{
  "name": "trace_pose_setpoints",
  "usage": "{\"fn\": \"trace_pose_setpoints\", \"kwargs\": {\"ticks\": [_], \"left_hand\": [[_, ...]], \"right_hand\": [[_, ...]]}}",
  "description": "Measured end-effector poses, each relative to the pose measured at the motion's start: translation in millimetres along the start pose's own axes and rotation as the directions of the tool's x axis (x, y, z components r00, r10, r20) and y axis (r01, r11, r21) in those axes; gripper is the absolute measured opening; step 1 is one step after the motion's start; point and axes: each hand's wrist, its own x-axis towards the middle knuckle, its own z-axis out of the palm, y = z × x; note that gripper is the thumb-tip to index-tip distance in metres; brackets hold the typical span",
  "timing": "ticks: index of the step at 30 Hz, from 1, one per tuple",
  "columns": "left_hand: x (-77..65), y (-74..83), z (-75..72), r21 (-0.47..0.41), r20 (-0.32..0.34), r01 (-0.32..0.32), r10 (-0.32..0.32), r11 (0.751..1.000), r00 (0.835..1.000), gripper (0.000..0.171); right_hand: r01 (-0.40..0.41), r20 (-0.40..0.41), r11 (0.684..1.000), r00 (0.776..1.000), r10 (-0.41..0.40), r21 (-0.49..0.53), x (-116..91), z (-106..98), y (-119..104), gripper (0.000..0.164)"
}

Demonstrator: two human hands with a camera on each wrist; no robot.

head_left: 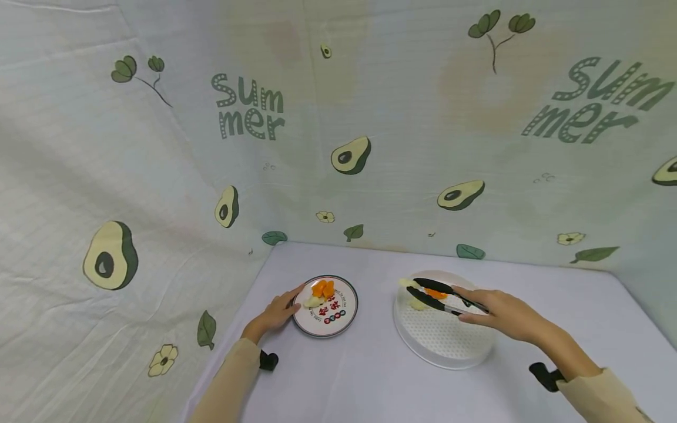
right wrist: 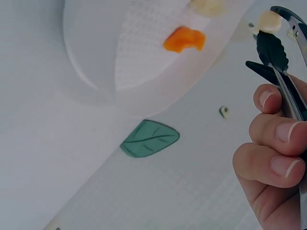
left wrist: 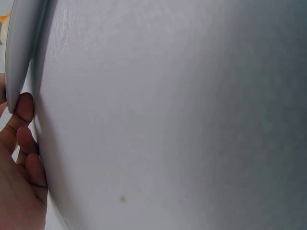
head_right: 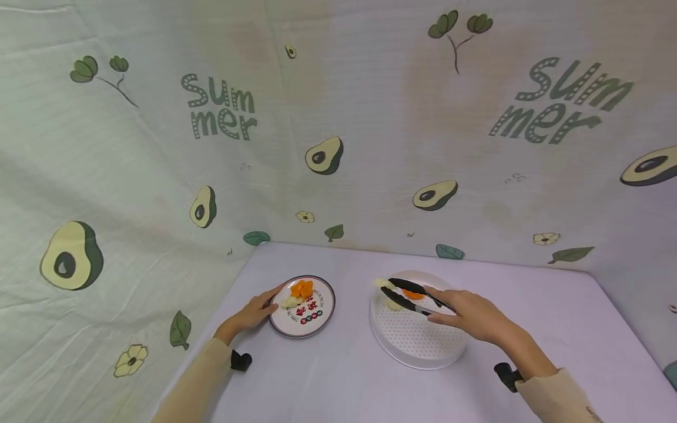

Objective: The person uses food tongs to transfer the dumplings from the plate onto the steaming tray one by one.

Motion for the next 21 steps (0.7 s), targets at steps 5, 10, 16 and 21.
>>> {"fn": "trace_pose_setpoints", "kwargs": {"ticks": [5,10,16,21], "left_hand": [[-0.5,-1.8,-0.3,-0.002,-0.007,-0.018,0.018,1.0,1.0,0.056],[-1.7,-3.3,2.1,0.005,-0.008,-0.015,0.015,1.0,1.0,0.056],[-2.1,-1.8,2.3,-0.005,-0.021,-0.019,0.019,1.0,1.0,0.057],[-1.2,-1.9,2.2,-0.003,-0.024,-0.026,0.026,1.0,0.999,0.056]], "right_hand": [[-0.058,-0.002,0.998,0.998,0.058,-0.018,-19,-3,10,0.068],[-0.094,0.015,0.995,0.995,0.095,-0.036,-35,-4,22,0.069],[-0.133,0.028,0.99,0.991,0.134,-0.054,-46,-2,34,0.07],[-0.156,0.042,0.986,0.986,0.159,-0.06,-49,-2,42,0.071]]}}
